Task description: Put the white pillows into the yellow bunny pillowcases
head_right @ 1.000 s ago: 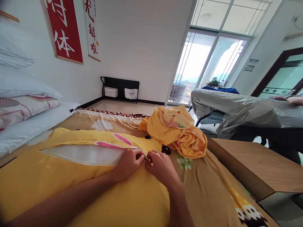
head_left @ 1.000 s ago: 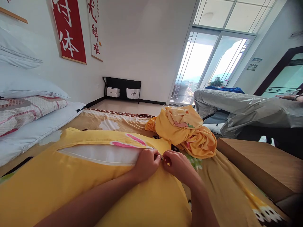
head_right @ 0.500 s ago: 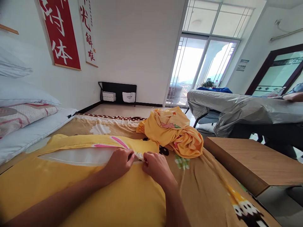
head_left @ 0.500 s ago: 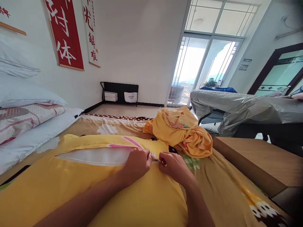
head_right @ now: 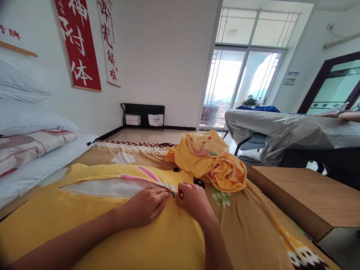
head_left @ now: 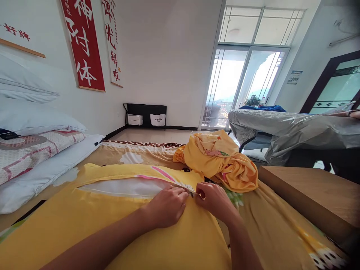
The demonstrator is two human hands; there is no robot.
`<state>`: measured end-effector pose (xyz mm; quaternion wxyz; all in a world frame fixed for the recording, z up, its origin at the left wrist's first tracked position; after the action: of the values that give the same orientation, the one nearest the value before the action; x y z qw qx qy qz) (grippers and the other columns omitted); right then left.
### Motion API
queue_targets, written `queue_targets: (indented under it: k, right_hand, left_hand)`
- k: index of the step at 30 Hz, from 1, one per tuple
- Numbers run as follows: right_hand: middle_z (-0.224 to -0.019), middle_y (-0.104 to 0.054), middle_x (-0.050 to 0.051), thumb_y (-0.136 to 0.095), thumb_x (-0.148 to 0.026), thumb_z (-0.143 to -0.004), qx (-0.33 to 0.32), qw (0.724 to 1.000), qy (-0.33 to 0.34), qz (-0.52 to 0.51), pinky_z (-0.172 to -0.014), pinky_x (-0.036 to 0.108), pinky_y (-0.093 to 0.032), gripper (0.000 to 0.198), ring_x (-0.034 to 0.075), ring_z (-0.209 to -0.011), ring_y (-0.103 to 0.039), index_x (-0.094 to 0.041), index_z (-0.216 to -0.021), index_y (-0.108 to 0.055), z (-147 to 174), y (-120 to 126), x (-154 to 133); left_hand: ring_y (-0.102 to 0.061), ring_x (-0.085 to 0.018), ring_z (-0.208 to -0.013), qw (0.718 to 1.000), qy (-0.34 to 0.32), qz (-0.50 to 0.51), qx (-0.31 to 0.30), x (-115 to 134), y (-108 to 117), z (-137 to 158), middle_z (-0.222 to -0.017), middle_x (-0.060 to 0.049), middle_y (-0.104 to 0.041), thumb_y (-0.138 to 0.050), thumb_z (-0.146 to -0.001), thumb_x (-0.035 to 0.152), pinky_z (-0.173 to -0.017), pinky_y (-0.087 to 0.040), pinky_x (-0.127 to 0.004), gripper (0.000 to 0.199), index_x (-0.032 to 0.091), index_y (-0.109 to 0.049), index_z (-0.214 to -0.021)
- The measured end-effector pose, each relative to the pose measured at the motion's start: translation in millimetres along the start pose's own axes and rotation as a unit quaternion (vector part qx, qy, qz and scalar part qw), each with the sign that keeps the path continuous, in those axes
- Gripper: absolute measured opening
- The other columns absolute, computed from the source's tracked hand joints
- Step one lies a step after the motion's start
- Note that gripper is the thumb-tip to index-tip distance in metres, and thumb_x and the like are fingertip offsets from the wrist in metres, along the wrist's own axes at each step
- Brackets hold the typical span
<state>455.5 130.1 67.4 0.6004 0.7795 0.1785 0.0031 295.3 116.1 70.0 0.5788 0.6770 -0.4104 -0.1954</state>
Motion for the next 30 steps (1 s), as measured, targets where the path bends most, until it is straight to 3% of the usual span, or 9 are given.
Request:
queue_targets:
  k: [8,11,13,15,17,22,26,30]
  right_hand:
    - [-0.068,-0.060,-0.001,-0.050,-0.013,-0.072,0.002,1.000,-0.002,0.003,-0.059,0.025,-0.020,0.008,0.011,-0.062,-0.047,-0.019,-0.068,-0.052,-0.7,0.8,3.9]
    - [-0.068,-0.060,-0.002,-0.050,-0.013,-0.072,-0.004,1.000,-0.011,0.010,-0.059,0.025,-0.020,0.007,0.011,-0.062,-0.046,-0.019,-0.068,-0.053,0.4,1.1,4.9]
    - [-0.068,-0.060,-0.002,-0.050,-0.014,-0.072,-0.006,1.000,-0.013,0.014,-0.059,0.025,-0.020,0.007,0.011,-0.062,-0.046,-0.019,-0.069,-0.053,0.6,1.9,5.1]
    - [-0.068,-0.060,-0.002,-0.050,-0.014,-0.073,-0.006,1.000,-0.014,0.017,-0.059,0.025,-0.019,0.007,0.011,-0.062,-0.046,-0.019,-0.068,-0.053,0.4,2.6,4.9]
    - [-0.067,-0.060,-0.002,-0.050,-0.014,-0.073,-0.007,1.000,-0.016,0.016,-0.058,0.025,-0.019,0.007,0.011,-0.061,-0.045,-0.019,-0.068,-0.053,0.1,3.0,5.2]
    - [-0.066,-0.058,-0.001,-0.050,-0.016,-0.075,-0.001,1.000,-0.007,0.000,-0.057,0.025,-0.020,0.009,0.011,-0.060,-0.044,-0.019,-0.066,-0.052,0.2,4.0,8.8]
    - [-0.066,-0.058,-0.001,-0.050,-0.016,-0.074,0.001,1.000,-0.002,-0.006,-0.057,0.025,-0.020,0.007,0.011,-0.061,-0.045,-0.019,-0.067,-0.052,0.6,3.3,13.1]
    - [-0.066,-0.058,-0.001,-0.049,-0.014,-0.072,0.008,1.000,0.001,-0.006,-0.058,0.025,-0.020,0.008,0.011,-0.060,-0.044,-0.019,-0.067,-0.052,0.7,1.9,14.6]
  left_hand:
    - [-0.049,-0.028,-0.126,0.992,0.108,-0.011,-0.071,-7.7,-7.5,-7.2,-0.131,-0.010,-0.059,-0.033,-0.095,0.045,-0.109,-0.024,-0.050,0.045,0.024,-0.051,-0.130]
    - [-0.046,-0.030,-0.129,0.984,0.123,0.012,-0.125,-10.9,-9.8,-10.9,-0.134,-0.011,-0.056,-0.034,-0.093,0.051,-0.110,-0.022,-0.050,0.052,0.023,-0.050,-0.134]
    - [-0.050,-0.030,-0.125,0.978,0.133,0.042,-0.158,-12.3,-11.3,-13.8,-0.131,-0.012,-0.059,-0.034,-0.092,0.053,-0.107,-0.028,-0.046,0.053,0.021,-0.053,-0.131]
    - [-0.056,-0.027,-0.116,0.978,0.135,0.071,-0.143,-11.6,-10.0,-18.1,-0.124,-0.010,-0.063,-0.032,-0.093,0.049,-0.100,-0.036,-0.039,0.048,0.021,-0.059,-0.123]
    - [-0.061,-0.023,-0.104,0.983,0.132,0.093,-0.087,-7.9,-7.4,-23.8,-0.115,-0.008,-0.068,-0.033,-0.094,0.039,-0.090,-0.043,-0.033,0.041,0.021,-0.064,-0.112]
    - [-0.065,-0.023,-0.087,0.983,0.174,0.065,-0.009,2.2,-11.1,-37.8,-0.091,-0.010,-0.071,-0.045,-0.086,0.033,-0.074,-0.046,-0.030,0.028,0.017,-0.068,-0.086]
    - [-0.065,-0.026,-0.088,0.980,0.196,0.036,-0.003,3.5,-16.3,-44.4,-0.093,-0.011,-0.071,-0.046,-0.087,0.041,-0.074,-0.047,-0.033,0.033,0.016,-0.068,-0.090]
    - [-0.066,-0.027,-0.088,0.984,0.177,-0.021,-0.012,2.4,-21.1,-44.0,-0.092,-0.011,-0.070,-0.041,-0.090,0.034,-0.075,-0.048,-0.035,0.031,0.015,-0.066,-0.093]
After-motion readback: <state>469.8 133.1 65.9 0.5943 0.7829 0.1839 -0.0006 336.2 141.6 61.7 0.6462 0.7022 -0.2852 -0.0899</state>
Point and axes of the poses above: each hand's wrist, its own z-axis away from the middle knuckle, its own y-axis out of the back of the hand, x = y × z, the point moved 4 cm from there along -z, towards the middle knuckle
